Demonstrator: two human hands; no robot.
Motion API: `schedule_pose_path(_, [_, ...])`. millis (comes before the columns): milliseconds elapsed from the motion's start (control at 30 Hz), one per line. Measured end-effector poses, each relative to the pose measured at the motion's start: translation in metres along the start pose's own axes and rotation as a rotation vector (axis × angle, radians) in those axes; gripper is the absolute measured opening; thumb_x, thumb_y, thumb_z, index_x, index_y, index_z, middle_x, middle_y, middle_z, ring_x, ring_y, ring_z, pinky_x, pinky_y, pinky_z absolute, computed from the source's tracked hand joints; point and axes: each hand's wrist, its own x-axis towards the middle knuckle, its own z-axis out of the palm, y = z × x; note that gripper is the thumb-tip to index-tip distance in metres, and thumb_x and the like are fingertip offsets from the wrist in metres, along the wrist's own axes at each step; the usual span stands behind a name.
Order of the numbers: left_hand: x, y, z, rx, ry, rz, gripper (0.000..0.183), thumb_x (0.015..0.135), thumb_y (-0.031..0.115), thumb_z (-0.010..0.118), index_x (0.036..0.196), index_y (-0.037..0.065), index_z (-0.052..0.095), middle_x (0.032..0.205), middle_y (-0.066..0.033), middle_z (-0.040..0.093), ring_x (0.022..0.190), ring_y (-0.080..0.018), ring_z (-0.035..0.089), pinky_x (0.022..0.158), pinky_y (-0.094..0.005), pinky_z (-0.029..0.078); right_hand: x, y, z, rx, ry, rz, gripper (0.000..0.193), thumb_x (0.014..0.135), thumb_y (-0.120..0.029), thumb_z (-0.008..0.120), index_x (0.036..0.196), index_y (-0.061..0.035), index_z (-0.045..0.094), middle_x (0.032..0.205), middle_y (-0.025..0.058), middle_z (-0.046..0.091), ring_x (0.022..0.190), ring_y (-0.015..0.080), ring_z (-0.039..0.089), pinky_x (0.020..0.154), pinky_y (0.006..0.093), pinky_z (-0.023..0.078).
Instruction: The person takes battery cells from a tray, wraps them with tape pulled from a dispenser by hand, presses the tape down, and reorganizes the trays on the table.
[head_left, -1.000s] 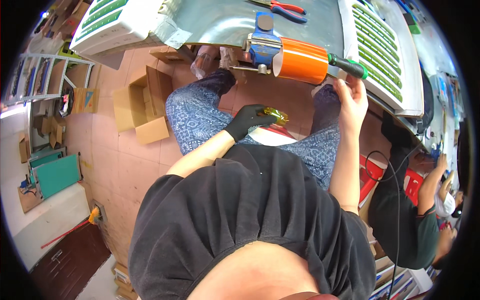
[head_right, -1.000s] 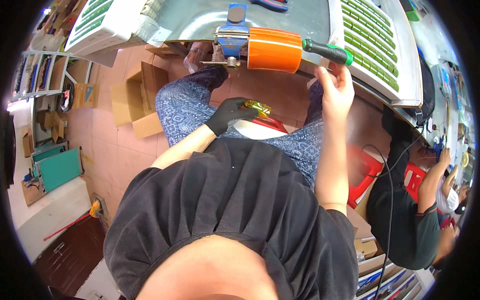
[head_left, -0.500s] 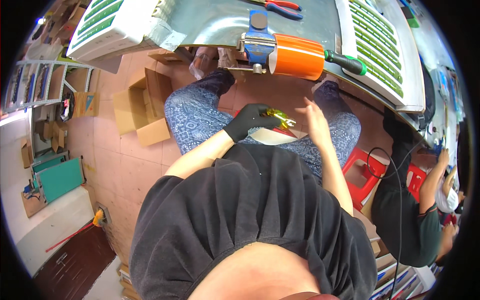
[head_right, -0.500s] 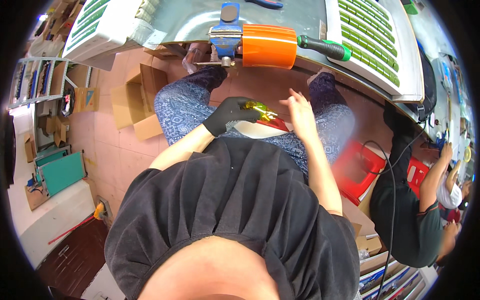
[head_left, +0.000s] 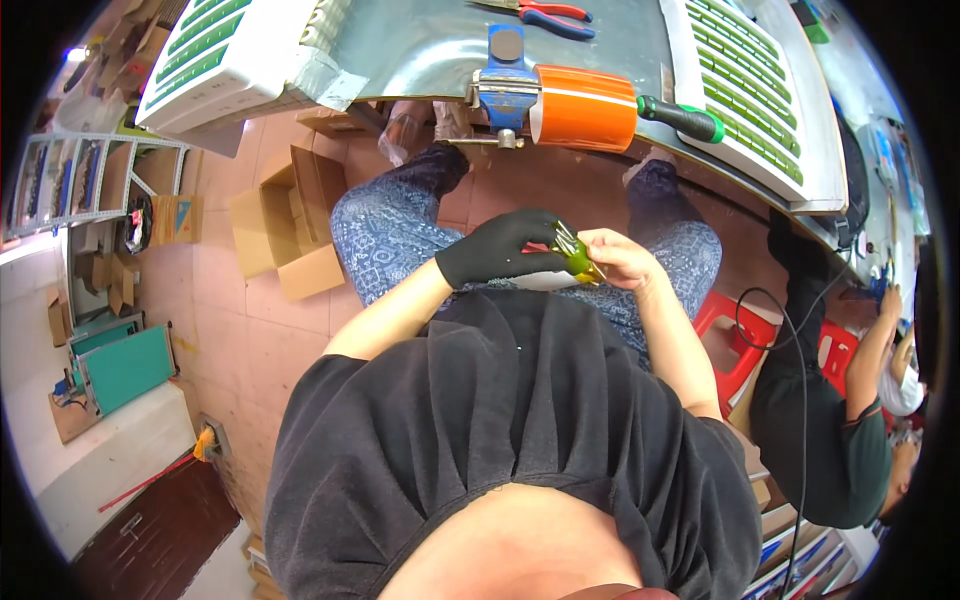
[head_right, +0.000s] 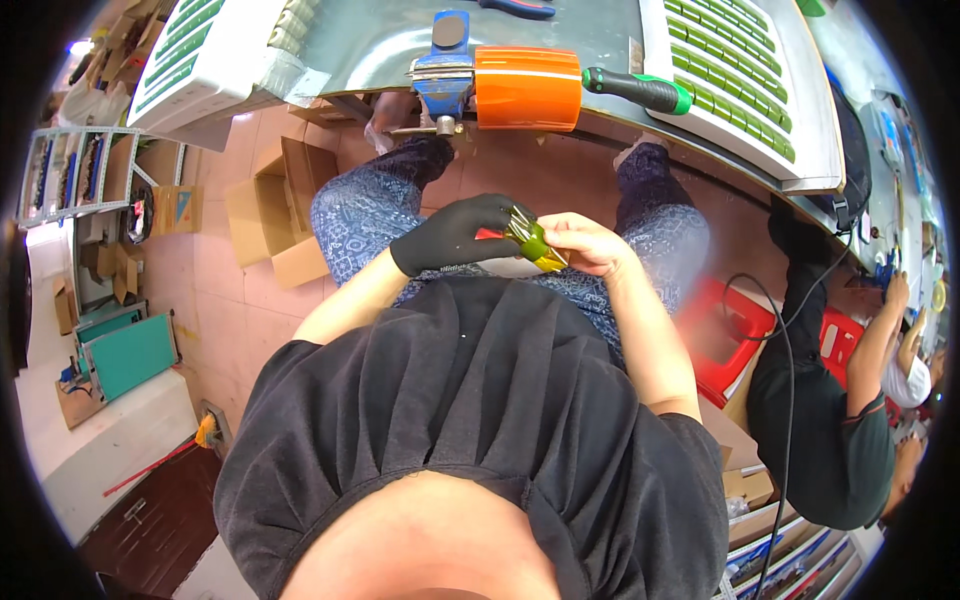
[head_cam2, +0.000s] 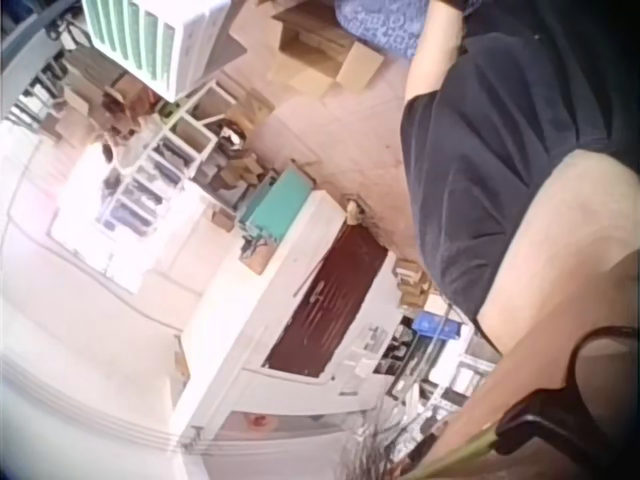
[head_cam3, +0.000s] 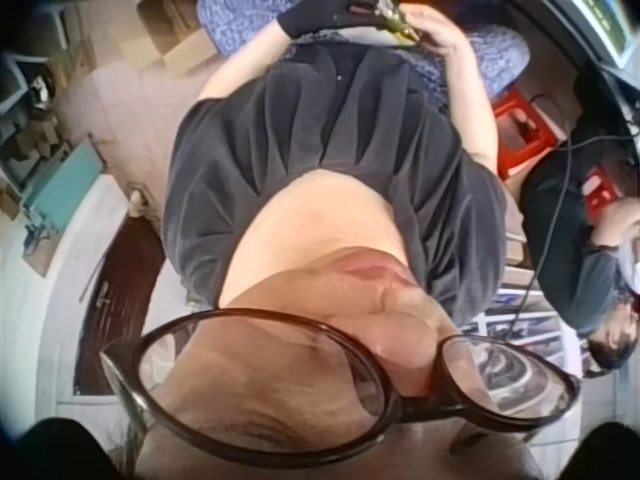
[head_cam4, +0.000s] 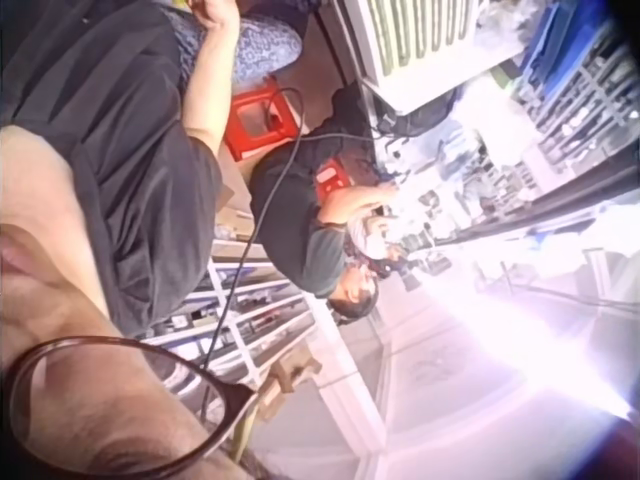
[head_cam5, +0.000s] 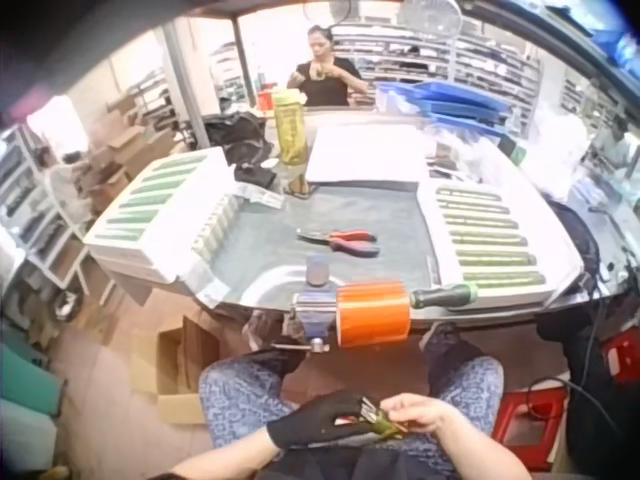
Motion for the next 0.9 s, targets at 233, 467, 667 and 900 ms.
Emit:
schedule_pose_path(233, [-0.005,-0.001,0.004,0.046,0.140,0.022,0.022,0.075,0.011,0.074,0.094,0.005,0.069,0.102,-0.0101,0.062,0.098,-0.0238,0.060,0.085,-0.0335,0.047,0.005,-0.005,0.014,-0.067,0.033,-0.040,0.040,0.085,-0.018,0.067,0.118,-0.0002,0.054,0.101,0.0049,0.063,0.087,0.0106,0.060,0.078,0.0240,0.048])
schedule_pose_path(467, [-0.007,0.006,0.001,0.127,0.162,-0.124,0.021,0.073,0.012,0.076,0.092,0.004,0.070,0.090,-0.0063,0.063,0.084,-0.0188,0.061,0.077,-0.0291,0.048,0.003,-0.017,0.011,-0.084,0.009,0.003,0.032,0.082,-0.005,0.067,0.111,-0.0035,0.054,0.102,0.0043,0.063,0.090,0.0109,0.060,0.080,0.0253,0.048])
schedule_pose_path(667, [-0.008,-0.004,0.003,-0.149,0.189,-0.273,0.021,0.078,0.015,0.072,0.093,0.001,0.068,0.086,-0.0085,0.067,0.078,-0.0149,0.064,0.072,-0.0277,0.049,0.006,-0.013,0.014,-0.415,0.236,-0.104,0.035,0.080,-0.002,0.069,0.111,-0.0018,0.054,0.103,0.0051,0.063,0.098,0.0124,0.058,0.090,0.0276,0.045])
schedule_pose_path(900, [-0.005,-0.010,0.002,-0.197,0.204,-0.306,0.023,0.077,0.021,0.073,0.090,0.001,0.068,0.082,-0.0095,0.068,0.073,-0.0158,0.064,0.068,-0.0288,0.048,0.008,-0.009,0.026,-0.655,0.418,-0.240,0.038,0.075,-0.005,0.075,0.108,-0.0024,0.056,0.106,0.0070,0.063,0.101,0.0147,0.057,0.094,0.0298,0.042])
